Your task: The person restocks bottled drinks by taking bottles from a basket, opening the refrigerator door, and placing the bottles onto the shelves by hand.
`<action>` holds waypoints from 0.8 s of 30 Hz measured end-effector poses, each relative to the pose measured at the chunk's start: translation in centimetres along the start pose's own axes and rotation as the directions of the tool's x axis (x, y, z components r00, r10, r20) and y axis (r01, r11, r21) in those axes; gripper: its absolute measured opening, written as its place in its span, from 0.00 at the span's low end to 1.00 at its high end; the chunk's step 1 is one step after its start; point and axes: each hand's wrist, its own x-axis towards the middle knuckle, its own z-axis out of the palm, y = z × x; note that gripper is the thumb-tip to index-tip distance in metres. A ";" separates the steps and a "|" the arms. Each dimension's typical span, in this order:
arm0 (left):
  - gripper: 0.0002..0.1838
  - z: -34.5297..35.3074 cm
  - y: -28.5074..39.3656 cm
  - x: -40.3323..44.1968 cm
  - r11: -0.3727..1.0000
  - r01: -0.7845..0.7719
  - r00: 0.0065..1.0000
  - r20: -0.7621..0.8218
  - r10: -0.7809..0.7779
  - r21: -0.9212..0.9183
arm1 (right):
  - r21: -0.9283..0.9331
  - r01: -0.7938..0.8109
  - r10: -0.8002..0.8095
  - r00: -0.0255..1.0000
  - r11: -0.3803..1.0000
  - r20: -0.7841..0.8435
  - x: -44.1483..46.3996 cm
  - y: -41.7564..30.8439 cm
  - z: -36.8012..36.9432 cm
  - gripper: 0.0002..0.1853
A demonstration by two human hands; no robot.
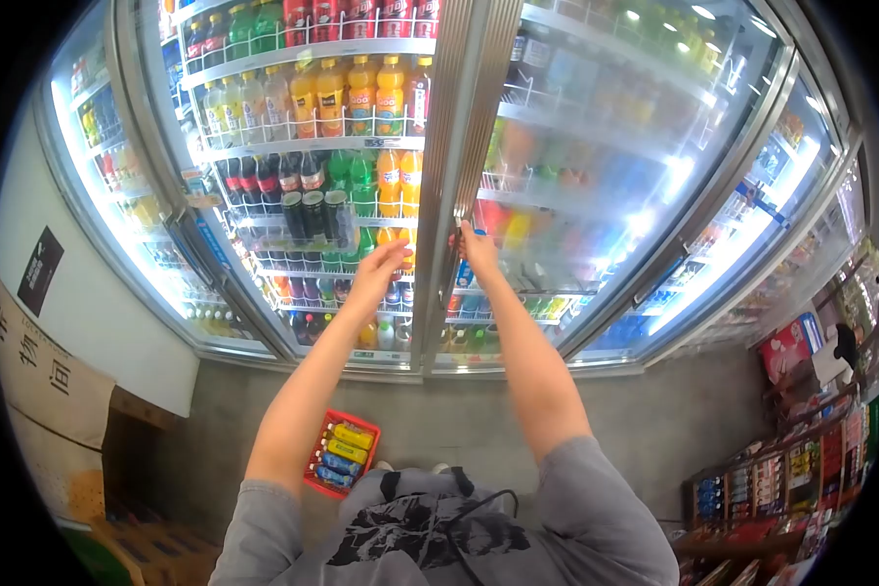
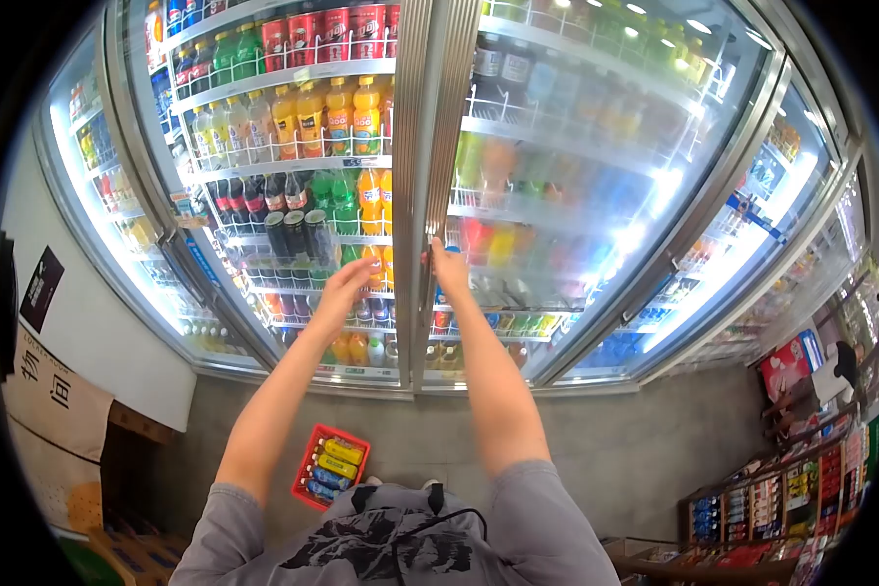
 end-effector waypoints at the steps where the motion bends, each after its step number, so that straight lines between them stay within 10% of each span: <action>1: 0.19 -0.2 -0.5 1.1 1.000 0.010 1.000 0.014 -0.010 0.001 | 0.060 -0.005 0.005 1.000 0.998 0.009 -1.0 -0.2 -0.4 0.33; 7: 0.21 3.2 -3.0 6.5 0.999 -0.044 0.994 0.094 0.046 -0.019 | 0.127 -0.160 0.142 0.981 0.979 0.135 -9.5 -3.1 -4.7 0.30; 13: 0.20 8.3 -1.3 6.1 0.994 0.035 0.927 0.376 0.008 -0.106 | -0.559 -0.183 0.309 0.941 0.809 0.140 -18.3 -13.4 -7.3 0.29; 17: 0.14 9.1 -2.5 4.6 0.990 0.041 0.932 0.362 0.011 -0.136 | -0.273 -0.028 0.076 0.983 0.962 0.169 -21.5 -17.2 -4.5 0.22; 21: 0.14 8.7 -8.2 5.3 0.975 0.100 0.701 0.710 0.072 -0.197 | -0.283 0.205 -0.183 0.978 0.937 0.100 -21.7 -17.4 -1.7 0.19; 24: 0.21 10.8 -4.7 1.3 0.989 0.142 0.727 0.673 -0.140 0.052 | -0.116 0.204 -0.202 0.979 0.972 0.025 -20.1 -15.6 -1.2 0.20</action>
